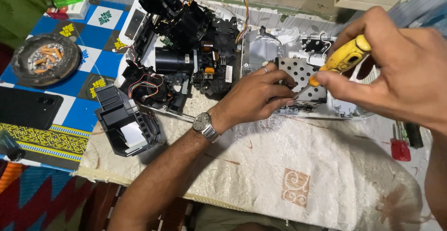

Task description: Removing internal module screws and repositioning components during electronics disassembly

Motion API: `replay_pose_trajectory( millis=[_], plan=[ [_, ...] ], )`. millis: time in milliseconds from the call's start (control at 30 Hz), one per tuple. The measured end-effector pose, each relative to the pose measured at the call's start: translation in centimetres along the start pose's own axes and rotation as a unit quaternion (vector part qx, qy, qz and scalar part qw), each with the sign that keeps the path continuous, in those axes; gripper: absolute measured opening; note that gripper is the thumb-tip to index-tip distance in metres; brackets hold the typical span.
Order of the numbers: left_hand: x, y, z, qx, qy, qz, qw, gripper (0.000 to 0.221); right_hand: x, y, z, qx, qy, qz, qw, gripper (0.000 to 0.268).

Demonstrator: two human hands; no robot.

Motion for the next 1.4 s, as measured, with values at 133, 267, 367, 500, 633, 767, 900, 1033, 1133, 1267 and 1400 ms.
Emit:
replay_pose_trajectory(
  millis=[133,267,367,500,633,767,900,1033,1133,1267,1400],
  plan=[
    [-0.3,0.1,0.4,-0.007,0.0,-0.017,1.0,0.032,1.1,-0.7,0.4,0.039,-0.029,-0.01,0.999,0.038],
    [-0.7,0.1,0.1,-0.032,-0.006,-0.021,0.999,0.04,0.5,-0.8,0.7,-0.004,0.076,0.045,0.996,0.052],
    [-1.1,0.1,0.3,-0.057,-0.006,-0.041,0.998,0.035,0.6,-1.2,0.8,0.097,0.141,0.012,0.985,0.046],
    [-1.1,0.1,0.0,-0.032,-0.004,-0.045,0.998,0.03,0.3,-0.3,0.4,0.092,0.255,0.051,0.961,0.052],
    [-1.2,0.2,0.3,-0.023,-0.018,-0.05,0.998,0.031,-0.2,-1.4,0.7,0.176,0.348,-0.015,0.921,0.076],
    [-1.1,0.3,0.6,-0.015,-0.017,-0.053,0.998,0.028,-0.3,-0.6,-0.7,0.169,0.311,0.013,0.935,0.041],
    [-1.0,0.3,0.5,0.002,-0.032,-0.05,0.998,0.029,1.6,-1.9,1.0,0.25,0.293,-0.046,0.922,0.069],
    [-1.6,0.3,1.1,-0.024,-0.006,-0.061,0.998,0.029,0.7,-1.2,0.6,0.181,0.38,-0.019,0.907,0.049],
    [-1.1,0.2,0.5,-0.004,-0.013,-0.039,0.999,0.047,0.1,-1.8,0.8,0.254,0.391,-0.049,0.883,0.078],
    [-1.5,0.3,0.6,-0.06,-0.028,-0.074,0.995,0.031,-0.3,-0.8,-0.4,0.182,0.313,-0.015,0.932,0.043],
    [-1.5,0.4,0.4,-0.044,-0.054,-0.083,0.994,0.028,1.2,-1.8,0.9,0.221,0.338,-0.05,0.914,0.074]
  ],
)
Point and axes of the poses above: each hand's wrist, its own y-axis away from the middle knuckle, its own z-axis out of the back of the hand, x = y × z, the point moved 6 cm from there along -y, towards the middle knuckle, and after that the axes turned 1 degree about z, right-handed, at the moved point
